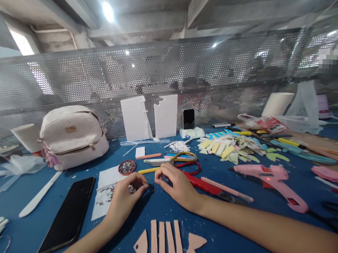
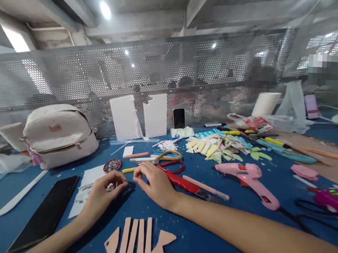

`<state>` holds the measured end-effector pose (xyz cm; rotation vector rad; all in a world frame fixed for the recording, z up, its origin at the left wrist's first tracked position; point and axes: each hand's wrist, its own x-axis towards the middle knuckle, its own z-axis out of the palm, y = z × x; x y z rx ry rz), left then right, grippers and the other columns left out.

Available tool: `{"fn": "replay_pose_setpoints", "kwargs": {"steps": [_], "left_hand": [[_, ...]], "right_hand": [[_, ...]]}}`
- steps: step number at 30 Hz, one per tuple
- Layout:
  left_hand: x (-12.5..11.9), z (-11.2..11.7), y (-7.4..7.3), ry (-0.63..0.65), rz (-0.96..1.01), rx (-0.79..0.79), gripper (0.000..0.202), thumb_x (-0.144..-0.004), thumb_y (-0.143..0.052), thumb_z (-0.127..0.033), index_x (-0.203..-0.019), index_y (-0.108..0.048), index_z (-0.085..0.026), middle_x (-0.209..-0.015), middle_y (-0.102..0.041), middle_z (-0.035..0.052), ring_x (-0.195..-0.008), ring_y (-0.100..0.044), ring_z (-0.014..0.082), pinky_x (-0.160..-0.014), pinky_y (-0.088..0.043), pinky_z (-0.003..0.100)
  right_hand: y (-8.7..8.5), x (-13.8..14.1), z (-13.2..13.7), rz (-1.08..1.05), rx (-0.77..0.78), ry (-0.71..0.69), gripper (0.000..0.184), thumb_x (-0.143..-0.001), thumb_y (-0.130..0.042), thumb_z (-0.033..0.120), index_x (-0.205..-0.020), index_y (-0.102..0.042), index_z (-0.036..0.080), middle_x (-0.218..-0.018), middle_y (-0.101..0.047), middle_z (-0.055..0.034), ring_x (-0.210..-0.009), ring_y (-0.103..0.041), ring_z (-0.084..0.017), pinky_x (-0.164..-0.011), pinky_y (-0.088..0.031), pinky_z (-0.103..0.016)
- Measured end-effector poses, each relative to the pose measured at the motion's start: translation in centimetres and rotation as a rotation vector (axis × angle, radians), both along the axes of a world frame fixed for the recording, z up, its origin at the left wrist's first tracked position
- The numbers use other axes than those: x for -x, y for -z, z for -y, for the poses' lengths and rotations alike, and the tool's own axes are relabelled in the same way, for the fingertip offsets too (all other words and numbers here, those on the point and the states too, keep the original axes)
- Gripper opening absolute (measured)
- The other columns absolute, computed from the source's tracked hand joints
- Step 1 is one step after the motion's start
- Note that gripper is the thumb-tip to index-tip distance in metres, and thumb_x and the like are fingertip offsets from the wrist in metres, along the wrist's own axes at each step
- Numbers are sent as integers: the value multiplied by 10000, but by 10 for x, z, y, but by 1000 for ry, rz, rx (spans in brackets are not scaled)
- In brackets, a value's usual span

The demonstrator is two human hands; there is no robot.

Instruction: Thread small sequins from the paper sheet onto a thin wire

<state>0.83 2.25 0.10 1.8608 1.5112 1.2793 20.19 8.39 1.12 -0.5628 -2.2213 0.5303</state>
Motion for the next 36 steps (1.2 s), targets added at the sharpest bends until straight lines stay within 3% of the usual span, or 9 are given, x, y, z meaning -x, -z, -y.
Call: {"fn": "replay_pose_setpoints", "kwargs": {"steps": [11, 36], "left_hand": [[-1, 4, -1, -17, 152, -36, 120, -769, -640, -177, -883, -615, -205, -763, -678, -10, -715, -610, 179, -702, -436, 293], [-2, 5, -4, -30, 136, -51, 127, -763, -653, -136, -866, -628, -207, -767, -689, -13, -709, -600, 176, -699, -428, 282]], "right_hand": [[2, 0, 0, 34, -22, -16, 121, -972, -544, 193, -853, -523, 192, -836, -559, -6, -793, -516, -170, -718, -377, -268], [3, 0, -2, 77, -13, -18, 126, -982, -532, 213, -858, -527, 193, -850, -566, -14, -827, -534, -182, -723, -396, -274]]}}
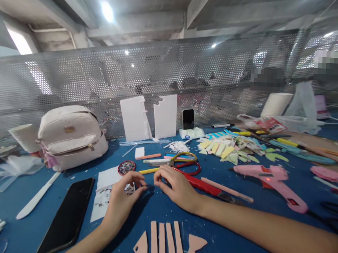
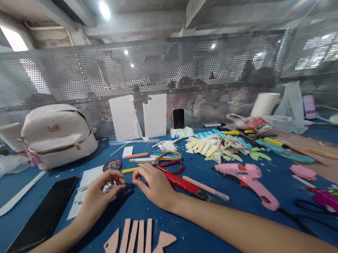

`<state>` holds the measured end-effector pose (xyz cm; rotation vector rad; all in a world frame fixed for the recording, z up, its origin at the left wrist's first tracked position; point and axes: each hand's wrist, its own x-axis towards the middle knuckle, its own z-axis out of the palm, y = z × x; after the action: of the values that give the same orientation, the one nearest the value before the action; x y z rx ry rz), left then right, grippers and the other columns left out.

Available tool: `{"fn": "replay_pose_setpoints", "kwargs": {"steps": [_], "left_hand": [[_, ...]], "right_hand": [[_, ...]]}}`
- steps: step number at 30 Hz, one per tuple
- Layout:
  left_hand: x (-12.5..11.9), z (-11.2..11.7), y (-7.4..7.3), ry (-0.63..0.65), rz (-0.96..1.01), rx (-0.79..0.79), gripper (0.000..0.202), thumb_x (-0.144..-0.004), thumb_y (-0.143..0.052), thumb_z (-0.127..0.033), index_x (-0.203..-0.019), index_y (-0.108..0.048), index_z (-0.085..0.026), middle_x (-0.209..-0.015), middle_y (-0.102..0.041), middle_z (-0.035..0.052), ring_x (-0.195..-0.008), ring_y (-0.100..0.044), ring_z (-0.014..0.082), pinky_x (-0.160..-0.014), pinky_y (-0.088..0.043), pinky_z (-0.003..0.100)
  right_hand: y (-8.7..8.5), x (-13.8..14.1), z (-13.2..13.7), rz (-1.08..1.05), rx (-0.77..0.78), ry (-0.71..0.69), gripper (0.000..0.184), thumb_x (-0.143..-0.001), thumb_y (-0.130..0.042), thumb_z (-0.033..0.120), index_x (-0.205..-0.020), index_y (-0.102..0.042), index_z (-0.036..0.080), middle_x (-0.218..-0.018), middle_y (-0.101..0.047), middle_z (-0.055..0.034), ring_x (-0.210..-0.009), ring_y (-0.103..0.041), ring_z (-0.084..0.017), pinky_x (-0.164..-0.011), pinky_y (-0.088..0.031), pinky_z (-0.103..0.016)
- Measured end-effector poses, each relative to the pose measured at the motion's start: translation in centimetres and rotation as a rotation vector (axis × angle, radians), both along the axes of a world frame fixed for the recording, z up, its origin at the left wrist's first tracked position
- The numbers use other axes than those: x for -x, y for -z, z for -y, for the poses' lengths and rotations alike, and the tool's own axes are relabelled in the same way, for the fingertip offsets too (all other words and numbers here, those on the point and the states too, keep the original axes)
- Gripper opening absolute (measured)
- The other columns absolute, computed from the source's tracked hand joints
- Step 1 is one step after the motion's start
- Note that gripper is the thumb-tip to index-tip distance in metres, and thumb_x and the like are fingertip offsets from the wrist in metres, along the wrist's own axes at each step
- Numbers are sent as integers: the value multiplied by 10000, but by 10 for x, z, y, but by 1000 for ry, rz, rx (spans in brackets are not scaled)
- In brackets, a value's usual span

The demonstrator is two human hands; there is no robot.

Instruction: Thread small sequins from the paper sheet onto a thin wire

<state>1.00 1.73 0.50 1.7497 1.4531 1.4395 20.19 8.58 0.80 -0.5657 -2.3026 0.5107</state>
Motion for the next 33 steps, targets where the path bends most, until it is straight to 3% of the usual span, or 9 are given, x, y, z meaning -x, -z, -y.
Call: {"fn": "replay_pose_setpoints", "kwargs": {"steps": [18, 28, 33], "left_hand": [[-3, 0, 0, 47, -3, 9, 115, -754, -668, -162, -855, -642, -210, -758, -706, -6, -689, -624, 180, -697, -470, 289], [-6, -1, 1, 73, 41, 44, 56, -749, -676, -181, -800, -655, -192, -702, -688, -7, -668, -645, 176, -659, -486, 264], [-11, -3, 3, 69, 54, 69, 27, -769, -670, -199, -775, -645, -189, -647, -679, -9, -627, -643, 177, -620, -479, 255]], "right_hand": [[-1, 1, 1, 19, 10, -30, 91, -957, -571, 209, -869, -561, 189, -852, -591, -15, -806, -543, -175, -719, -404, -272], [2, 0, -1, 20, 48, -137, 42, -922, -630, 200, -962, -618, 190, -905, -618, -22, -796, -558, -166, -745, -427, -268], [1, 1, -1, -6, 57, -110, 55, -897, -670, 222, -890, -633, 183, -838, -626, -11, -751, -556, -161, -696, -424, -259]]}}
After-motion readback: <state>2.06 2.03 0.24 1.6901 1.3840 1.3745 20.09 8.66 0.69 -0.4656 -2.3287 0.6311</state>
